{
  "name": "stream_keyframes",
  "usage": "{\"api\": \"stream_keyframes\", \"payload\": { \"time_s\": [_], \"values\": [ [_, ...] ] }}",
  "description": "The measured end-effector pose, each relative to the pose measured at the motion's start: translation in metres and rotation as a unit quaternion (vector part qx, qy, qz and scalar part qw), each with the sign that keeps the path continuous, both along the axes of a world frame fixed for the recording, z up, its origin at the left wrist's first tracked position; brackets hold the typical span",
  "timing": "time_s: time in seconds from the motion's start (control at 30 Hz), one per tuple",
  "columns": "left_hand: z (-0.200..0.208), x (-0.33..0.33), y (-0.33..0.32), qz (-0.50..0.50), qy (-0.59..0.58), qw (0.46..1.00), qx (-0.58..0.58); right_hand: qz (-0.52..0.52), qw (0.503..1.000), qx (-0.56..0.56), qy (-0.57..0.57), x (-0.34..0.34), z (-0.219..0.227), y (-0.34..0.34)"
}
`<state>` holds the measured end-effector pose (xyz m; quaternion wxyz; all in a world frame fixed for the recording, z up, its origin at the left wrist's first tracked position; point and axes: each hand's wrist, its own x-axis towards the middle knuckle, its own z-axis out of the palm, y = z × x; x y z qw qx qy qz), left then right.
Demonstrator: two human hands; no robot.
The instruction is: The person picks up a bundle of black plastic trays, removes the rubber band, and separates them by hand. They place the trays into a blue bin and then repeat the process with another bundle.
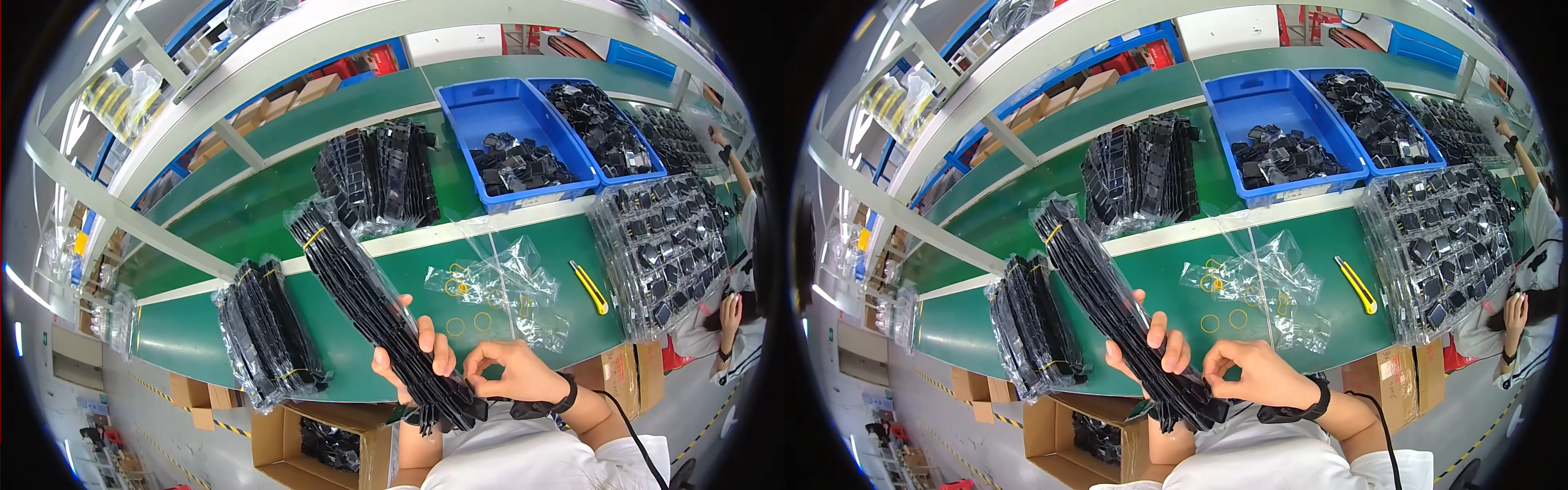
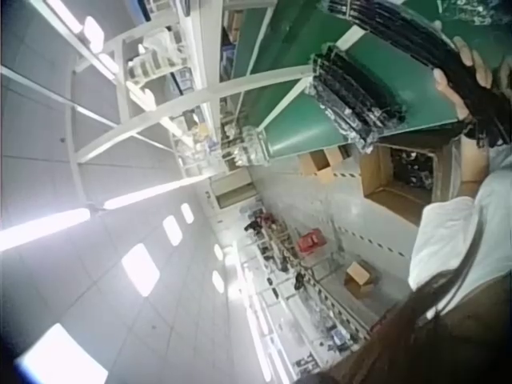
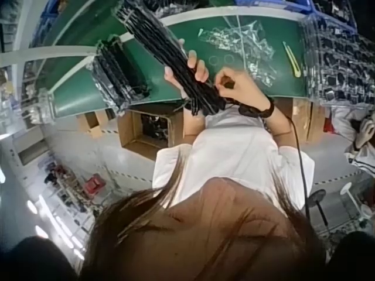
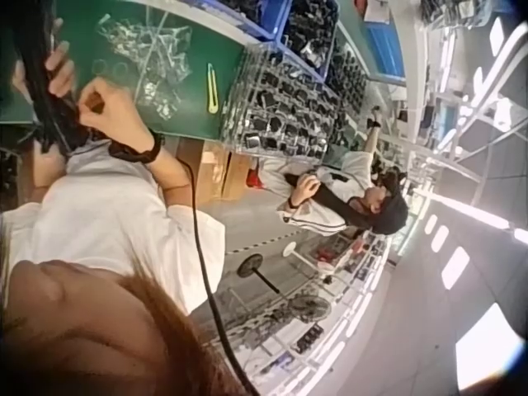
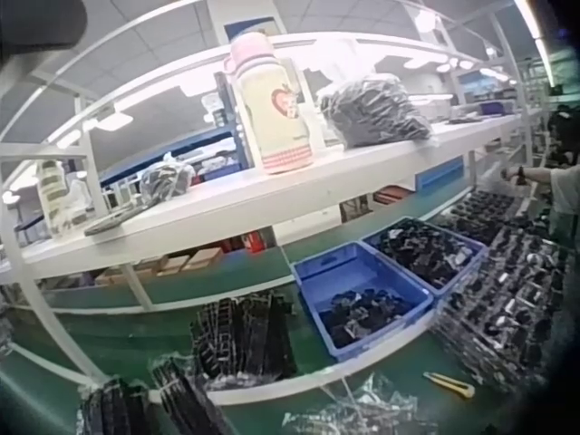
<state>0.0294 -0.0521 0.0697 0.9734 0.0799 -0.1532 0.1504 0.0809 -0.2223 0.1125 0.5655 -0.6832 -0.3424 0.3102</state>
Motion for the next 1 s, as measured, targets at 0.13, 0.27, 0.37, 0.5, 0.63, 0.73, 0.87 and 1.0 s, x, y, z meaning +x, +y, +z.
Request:
{"api": "stream_keyframes", "payload": {
  "time_s": [0.13,0.27,0.37,0.5,0.63,0.73,0.87,1.0],
  "values": [
    [-0.002,0.002,0.002,-0.005,-0.024,1.0,-0.011,-0.012,0.999,0.017,0.03,-0.002,-0.005,-0.002],
    [-0.001,0.0,0.003,-0.008,-0.025,1.0,-0.014,-0.016,0.997,0.023,0.073,-0.002,-0.005,-0.003],
    [-0.002,0.0,0.003,-0.002,-0.018,1.0,-0.017,-0.026,0.996,0.013,0.088,-0.004,-0.002,-0.004],
    [-0.002,0.0,0.003,0.005,-0.028,0.999,-0.021,-0.028,0.997,0.037,0.069,-0.006,-0.008,-0.005],
    [-0.002,-0.001,0.004,-0.001,-0.038,0.999,-0.015,-0.036,0.992,0.063,0.105,-0.008,-0.012,-0.003],
    [-0.004,0.0,0.003,-0.003,-0.048,0.999,-0.01,-0.034,0.988,0.061,0.141,-0.005,-0.013,-0.001],
    [-0.004,0.001,0.004,-0.009,-0.065,0.998,-0.005,-0.015,0.974,0.041,0.221,-0.003,-0.02,-0.003],
    [-0.008,0.005,0.012,0.001,-0.129,0.991,0.036,-0.009,0.97,0.036,0.24,-0.002,-0.032,-0.003]
  ]
}}
